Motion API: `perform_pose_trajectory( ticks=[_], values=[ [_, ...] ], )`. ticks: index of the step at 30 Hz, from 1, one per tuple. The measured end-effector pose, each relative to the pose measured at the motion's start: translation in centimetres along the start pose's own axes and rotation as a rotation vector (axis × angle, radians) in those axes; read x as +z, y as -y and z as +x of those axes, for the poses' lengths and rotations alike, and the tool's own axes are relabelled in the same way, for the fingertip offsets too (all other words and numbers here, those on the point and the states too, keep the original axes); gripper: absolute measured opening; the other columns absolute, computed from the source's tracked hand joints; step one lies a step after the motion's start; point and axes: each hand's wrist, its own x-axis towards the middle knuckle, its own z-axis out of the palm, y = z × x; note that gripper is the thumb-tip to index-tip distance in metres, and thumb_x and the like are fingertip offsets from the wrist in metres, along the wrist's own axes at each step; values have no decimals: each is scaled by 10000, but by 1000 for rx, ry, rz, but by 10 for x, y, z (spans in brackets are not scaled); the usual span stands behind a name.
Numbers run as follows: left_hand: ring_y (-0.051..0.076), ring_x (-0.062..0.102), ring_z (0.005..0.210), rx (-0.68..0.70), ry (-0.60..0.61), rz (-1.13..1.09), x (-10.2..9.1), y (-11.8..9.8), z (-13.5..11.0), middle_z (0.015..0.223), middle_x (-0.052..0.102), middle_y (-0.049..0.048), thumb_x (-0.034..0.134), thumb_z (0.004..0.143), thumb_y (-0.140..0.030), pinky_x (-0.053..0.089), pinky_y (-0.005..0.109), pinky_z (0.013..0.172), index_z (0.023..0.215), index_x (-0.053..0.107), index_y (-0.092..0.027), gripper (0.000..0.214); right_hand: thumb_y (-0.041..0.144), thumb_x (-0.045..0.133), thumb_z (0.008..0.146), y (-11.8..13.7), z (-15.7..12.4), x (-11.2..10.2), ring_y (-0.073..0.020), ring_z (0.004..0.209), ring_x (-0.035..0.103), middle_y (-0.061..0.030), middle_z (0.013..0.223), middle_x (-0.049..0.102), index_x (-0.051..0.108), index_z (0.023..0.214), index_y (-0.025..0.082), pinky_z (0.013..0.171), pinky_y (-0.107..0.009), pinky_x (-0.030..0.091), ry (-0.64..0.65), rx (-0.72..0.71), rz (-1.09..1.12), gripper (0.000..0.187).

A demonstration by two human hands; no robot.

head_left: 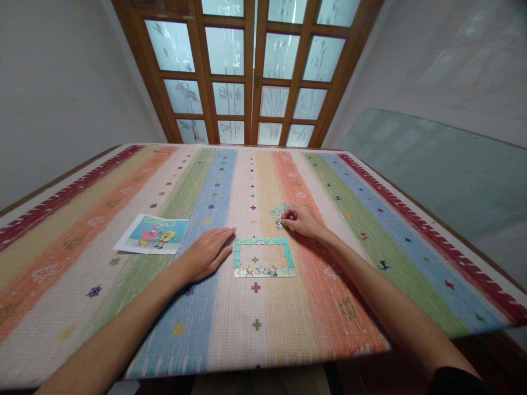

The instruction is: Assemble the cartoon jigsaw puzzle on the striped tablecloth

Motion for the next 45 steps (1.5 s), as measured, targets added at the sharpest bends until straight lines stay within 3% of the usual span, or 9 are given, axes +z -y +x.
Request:
perform_pose_trajectory(
  ticks=[16,24,34,39,45],
  values=[
    [296,570,1340,-4,4,-3,-2,-2,1,1465,595,144,358,1077,-425,447,514,1153,1469,446,-192,464,219,717,859,6,-5,3,-218,819,599,-87,850,674,762,786,181,778,-348,439,-23,-60,-119,94],
    [303,574,1332,9,-3,-9,-2,-1,1,1467,594,140,380,1072,-421,455,524,1144,1476,441,-201,464,153,708,825,7,-2,4,-205,774,604,-76,837,695,683,737,189,714,-322,439,5,-15,-15,98],
    [311,580,1327,-3,12,-25,-3,-1,1,1477,589,133,394,1068,-438,462,535,1139,1489,448,-220,477,193,584,908,12,-4,3,-206,779,642,-79,846,716,630,831,204,735,-341,488,21,2,201,90],
    [315,574,1335,1,9,-28,-2,0,0,1481,587,132,368,1075,-457,469,542,1136,1493,444,-220,487,223,593,929,23,-9,-2,-195,743,608,-77,868,722,685,880,215,716,-347,484,-3,-37,144,104],
    [319,558,1354,3,37,-29,-3,1,1,1479,580,162,331,1086,-480,452,553,1147,1486,430,-187,506,183,616,927,48,-26,-1,-211,853,641,-59,916,746,735,874,232,761,-354,490,105,-105,105,139]
  ],
)
